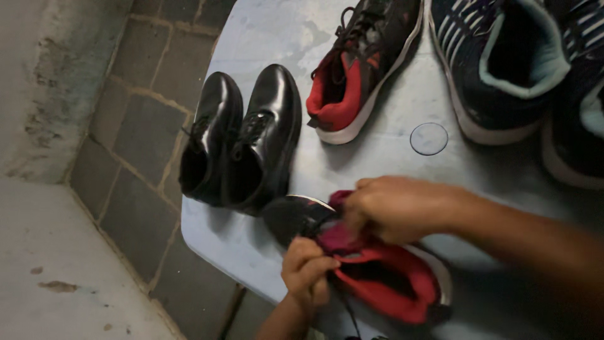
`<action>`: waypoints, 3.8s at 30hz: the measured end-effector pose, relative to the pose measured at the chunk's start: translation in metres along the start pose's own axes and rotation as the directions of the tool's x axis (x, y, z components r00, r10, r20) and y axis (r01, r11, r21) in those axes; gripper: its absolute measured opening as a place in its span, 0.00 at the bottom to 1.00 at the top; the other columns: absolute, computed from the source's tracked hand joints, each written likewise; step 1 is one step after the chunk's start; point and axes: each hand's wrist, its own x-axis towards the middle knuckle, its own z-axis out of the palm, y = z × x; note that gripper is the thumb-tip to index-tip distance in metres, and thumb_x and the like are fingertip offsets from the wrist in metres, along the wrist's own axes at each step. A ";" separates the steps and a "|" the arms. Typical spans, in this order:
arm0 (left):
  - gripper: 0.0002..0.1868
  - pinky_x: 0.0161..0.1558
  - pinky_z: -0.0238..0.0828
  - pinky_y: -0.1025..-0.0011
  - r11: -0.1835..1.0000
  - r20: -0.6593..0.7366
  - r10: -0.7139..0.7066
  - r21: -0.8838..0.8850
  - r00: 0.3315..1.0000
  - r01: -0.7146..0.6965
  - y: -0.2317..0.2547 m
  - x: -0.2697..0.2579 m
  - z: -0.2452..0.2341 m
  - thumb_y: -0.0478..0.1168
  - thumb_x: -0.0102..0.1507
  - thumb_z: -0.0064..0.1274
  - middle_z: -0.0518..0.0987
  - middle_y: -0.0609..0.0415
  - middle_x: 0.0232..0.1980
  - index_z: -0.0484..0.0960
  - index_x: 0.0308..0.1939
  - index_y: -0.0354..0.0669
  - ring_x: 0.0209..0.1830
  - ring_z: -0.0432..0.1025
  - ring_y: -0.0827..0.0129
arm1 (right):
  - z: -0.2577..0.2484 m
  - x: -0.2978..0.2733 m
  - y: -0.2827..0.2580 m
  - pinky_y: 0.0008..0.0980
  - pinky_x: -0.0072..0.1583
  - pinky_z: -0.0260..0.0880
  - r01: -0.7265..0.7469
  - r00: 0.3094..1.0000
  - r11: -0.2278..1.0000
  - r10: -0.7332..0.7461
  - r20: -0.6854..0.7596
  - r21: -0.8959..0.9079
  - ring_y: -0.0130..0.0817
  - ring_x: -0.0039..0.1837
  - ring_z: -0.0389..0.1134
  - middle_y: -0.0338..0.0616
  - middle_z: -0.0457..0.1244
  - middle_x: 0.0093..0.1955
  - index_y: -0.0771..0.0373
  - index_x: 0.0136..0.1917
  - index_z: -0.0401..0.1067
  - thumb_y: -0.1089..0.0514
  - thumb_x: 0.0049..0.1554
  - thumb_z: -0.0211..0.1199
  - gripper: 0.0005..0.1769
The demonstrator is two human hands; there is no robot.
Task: The person wipes a red and black sneaker with a pink cloth, focusing on the interior and exterior surfaces. The person moves the shoe between a white table and a green plastic chair while continuing to wipe it.
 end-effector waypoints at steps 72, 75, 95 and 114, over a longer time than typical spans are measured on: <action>0.10 0.35 0.71 0.72 0.850 0.016 -0.514 0.143 0.857 0.507 -0.046 0.074 -0.011 0.38 0.61 0.64 0.80 0.50 0.32 0.79 0.35 0.36 0.29 0.76 0.66 | -0.002 -0.009 -0.050 0.45 0.50 0.68 -0.041 0.999 0.987 0.038 -0.022 -0.157 0.48 0.54 0.66 0.42 0.67 0.47 0.58 0.48 0.77 0.50 0.39 0.76 0.24; 0.13 0.39 0.73 0.69 0.763 0.019 -0.645 0.078 0.764 0.642 -0.043 0.075 -0.011 0.38 0.58 0.64 0.81 0.49 0.37 0.80 0.43 0.39 0.33 0.77 0.62 | 0.002 -0.014 -0.054 0.48 0.47 0.68 -0.152 0.986 0.945 0.126 -0.107 -0.289 0.51 0.53 0.67 0.44 0.67 0.47 0.59 0.46 0.75 0.54 0.37 0.72 0.22; 0.20 0.66 0.59 0.51 0.996 0.435 -0.045 0.088 0.899 0.008 -0.003 0.072 -0.001 0.43 0.55 0.69 0.69 0.46 0.64 0.81 0.50 0.52 0.66 0.65 0.50 | -0.023 -0.007 -0.002 0.46 0.42 0.70 -0.355 0.821 0.838 0.067 -0.567 -0.415 0.47 0.44 0.69 0.40 0.67 0.38 0.56 0.39 0.76 0.54 0.39 0.72 0.13; 0.15 0.69 0.39 0.43 0.965 0.526 -0.110 0.261 0.843 -0.037 -0.006 0.073 -0.004 0.51 0.51 0.72 0.77 0.52 0.69 0.84 0.33 0.52 0.77 0.54 0.45 | -0.022 -0.009 -0.013 0.47 0.43 0.69 -0.295 0.762 0.904 0.026 -0.647 -0.311 0.47 0.45 0.68 0.44 0.66 0.39 0.59 0.38 0.73 0.52 0.41 0.72 0.14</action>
